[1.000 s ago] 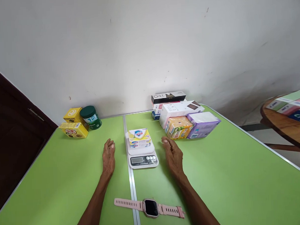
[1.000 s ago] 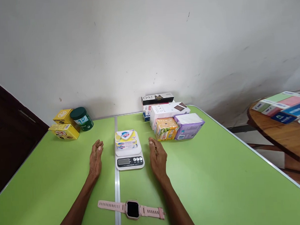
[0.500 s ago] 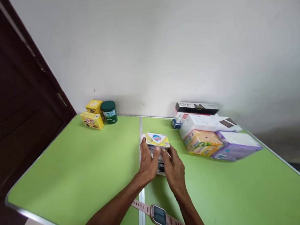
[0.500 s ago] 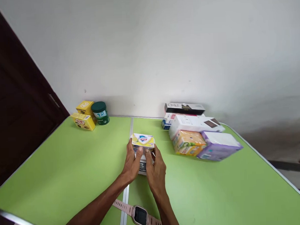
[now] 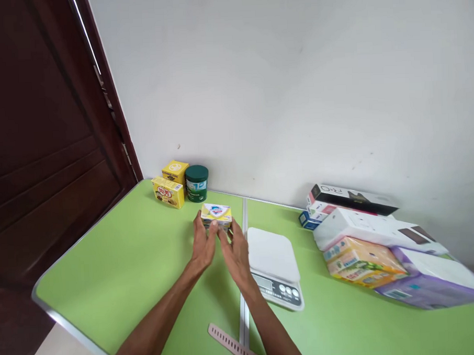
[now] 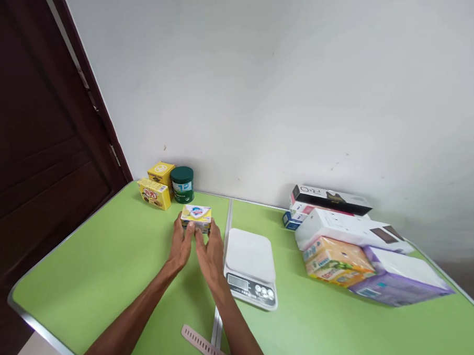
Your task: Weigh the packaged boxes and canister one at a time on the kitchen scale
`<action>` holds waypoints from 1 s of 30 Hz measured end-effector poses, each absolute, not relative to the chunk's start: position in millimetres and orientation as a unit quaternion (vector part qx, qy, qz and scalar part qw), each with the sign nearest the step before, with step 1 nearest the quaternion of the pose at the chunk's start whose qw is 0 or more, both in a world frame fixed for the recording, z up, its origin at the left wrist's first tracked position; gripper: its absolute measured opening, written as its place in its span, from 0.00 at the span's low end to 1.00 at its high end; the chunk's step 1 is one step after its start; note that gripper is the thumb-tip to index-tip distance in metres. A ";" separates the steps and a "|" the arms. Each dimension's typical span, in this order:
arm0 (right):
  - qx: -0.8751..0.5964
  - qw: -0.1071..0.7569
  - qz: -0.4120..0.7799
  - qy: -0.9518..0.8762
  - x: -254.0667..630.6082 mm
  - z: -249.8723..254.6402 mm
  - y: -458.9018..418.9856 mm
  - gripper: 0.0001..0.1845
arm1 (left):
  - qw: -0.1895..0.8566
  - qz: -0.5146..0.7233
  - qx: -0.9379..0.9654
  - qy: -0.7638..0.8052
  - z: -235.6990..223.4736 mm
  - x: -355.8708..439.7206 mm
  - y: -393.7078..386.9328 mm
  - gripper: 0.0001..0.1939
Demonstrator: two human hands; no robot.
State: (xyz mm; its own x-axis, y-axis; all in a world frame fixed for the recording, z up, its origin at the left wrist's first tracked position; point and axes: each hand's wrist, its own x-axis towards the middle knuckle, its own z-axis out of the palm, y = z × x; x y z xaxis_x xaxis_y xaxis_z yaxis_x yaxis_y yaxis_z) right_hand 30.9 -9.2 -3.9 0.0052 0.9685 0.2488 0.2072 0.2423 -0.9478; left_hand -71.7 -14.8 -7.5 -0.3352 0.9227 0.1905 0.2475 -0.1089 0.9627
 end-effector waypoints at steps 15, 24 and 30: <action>-0.480 0.478 0.324 -0.660 -38.5 -85.7 84.5 0.39 | 0.219 0.543 0.459 0.668 -73.6 -138.8 83.0 0.37; -0.467 0.472 0.373 -0.648 -43.7 -78.6 87.2 0.39 | 0.170 0.554 0.446 0.682 -81.6 -142.7 91.2 0.38; -0.472 0.458 0.400 -0.638 -44.1 -74.0 77.6 0.41 | 0.128 0.584 0.424 0.680 -77.5 -145.0 84.3 0.36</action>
